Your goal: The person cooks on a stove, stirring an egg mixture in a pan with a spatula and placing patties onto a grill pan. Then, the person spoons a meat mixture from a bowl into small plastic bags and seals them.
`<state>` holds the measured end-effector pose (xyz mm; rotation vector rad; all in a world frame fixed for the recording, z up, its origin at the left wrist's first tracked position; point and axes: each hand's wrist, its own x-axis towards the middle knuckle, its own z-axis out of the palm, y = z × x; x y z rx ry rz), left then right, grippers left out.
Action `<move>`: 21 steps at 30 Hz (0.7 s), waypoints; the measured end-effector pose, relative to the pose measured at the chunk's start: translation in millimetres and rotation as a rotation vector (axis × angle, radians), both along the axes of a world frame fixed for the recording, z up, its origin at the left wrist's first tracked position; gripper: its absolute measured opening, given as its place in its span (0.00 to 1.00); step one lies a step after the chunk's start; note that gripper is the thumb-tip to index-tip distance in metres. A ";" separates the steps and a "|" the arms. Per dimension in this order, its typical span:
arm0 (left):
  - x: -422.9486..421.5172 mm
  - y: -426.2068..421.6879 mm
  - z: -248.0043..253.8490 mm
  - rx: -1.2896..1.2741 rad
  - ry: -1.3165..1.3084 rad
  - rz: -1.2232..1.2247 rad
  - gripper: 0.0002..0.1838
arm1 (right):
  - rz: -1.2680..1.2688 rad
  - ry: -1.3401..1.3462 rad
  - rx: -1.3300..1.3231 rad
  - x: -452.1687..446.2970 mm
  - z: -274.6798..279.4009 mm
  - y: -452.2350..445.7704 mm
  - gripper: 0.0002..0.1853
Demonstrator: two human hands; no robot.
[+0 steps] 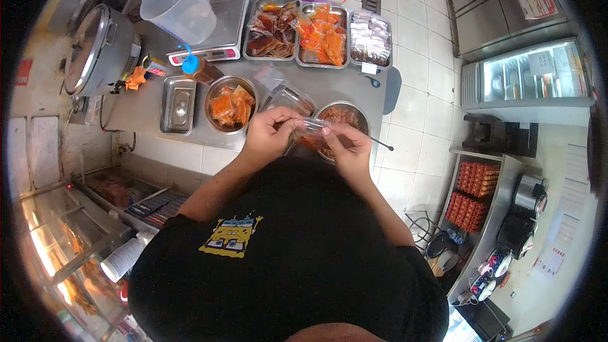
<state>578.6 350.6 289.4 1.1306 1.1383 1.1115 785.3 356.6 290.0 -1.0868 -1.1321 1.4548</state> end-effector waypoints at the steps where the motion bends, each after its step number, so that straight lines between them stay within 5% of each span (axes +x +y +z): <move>1: -2.6 -2.2 2.5 0.032 0.113 0.027 0.05 | 0.013 -0.081 0.087 -2.4 0.0 0.5 0.05; 6: -14.9 -9.2 16.1 0.214 0.223 0.052 0.04 | 0.028 -0.176 0.272 -12.8 -4.8 -0.5 0.05; 8: -13.7 -11.9 14.5 0.243 0.070 0.076 0.03 | 0.103 -0.235 0.440 -16.6 -4.6 -0.2 0.05; 11: -34.6 -14.1 22.2 0.363 0.354 -0.112 0.06 | 0.238 -0.254 0.414 -26.0 7.3 -2.8 0.03; 21: -64.4 -36.9 -22.7 0.300 0.477 -0.261 0.07 | 0.447 -0.567 0.458 -46.6 -15.1 -11.4 0.04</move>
